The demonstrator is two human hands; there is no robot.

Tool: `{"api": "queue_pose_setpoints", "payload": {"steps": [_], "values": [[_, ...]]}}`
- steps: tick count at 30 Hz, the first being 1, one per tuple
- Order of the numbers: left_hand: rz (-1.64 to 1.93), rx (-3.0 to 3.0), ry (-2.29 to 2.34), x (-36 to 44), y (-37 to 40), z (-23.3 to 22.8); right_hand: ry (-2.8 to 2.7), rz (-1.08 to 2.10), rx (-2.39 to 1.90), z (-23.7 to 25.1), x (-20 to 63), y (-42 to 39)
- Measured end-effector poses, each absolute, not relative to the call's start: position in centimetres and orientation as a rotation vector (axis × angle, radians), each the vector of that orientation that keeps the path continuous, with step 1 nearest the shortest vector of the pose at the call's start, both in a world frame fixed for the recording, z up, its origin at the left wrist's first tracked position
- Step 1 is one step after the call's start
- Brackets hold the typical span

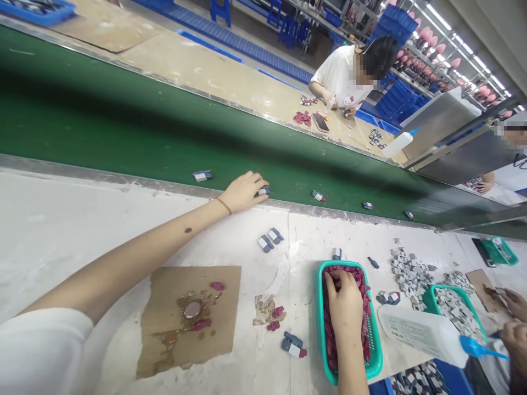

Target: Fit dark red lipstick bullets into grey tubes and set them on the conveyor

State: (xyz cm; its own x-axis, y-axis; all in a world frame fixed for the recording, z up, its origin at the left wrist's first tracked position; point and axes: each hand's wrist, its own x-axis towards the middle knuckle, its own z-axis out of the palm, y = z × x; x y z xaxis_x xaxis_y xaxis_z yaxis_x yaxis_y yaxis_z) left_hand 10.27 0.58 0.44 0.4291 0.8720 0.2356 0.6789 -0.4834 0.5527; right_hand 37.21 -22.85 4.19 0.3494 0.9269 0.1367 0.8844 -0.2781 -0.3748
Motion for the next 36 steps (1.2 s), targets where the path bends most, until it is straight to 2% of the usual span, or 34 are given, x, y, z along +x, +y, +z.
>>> {"api": "queue_pose_setpoints", "payload": {"steps": [5,11,23,31,36], "values": [[0.742,2.162,1.281,11.7,0.5,0.0,-1.640,0.200,-2.145,4.5,36.8,-23.0],[0.901,1.791,1.189,12.0,-0.9,0.8,-1.557,0.425,-2.072,4.6,37.3,-23.4],[0.804,0.781,1.136,3.5,-12.1,5.1,-1.691,0.535,-1.975,5.3,38.0,-23.3],[0.751,0.778,1.194,-1.1,-17.5,4.7,-1.349,0.570,-1.961,6.6,37.4,-24.4],[0.733,0.744,1.153,-1.6,-20.0,4.6,-1.388,0.655,-1.788,8.2,32.0,-24.2]]}}
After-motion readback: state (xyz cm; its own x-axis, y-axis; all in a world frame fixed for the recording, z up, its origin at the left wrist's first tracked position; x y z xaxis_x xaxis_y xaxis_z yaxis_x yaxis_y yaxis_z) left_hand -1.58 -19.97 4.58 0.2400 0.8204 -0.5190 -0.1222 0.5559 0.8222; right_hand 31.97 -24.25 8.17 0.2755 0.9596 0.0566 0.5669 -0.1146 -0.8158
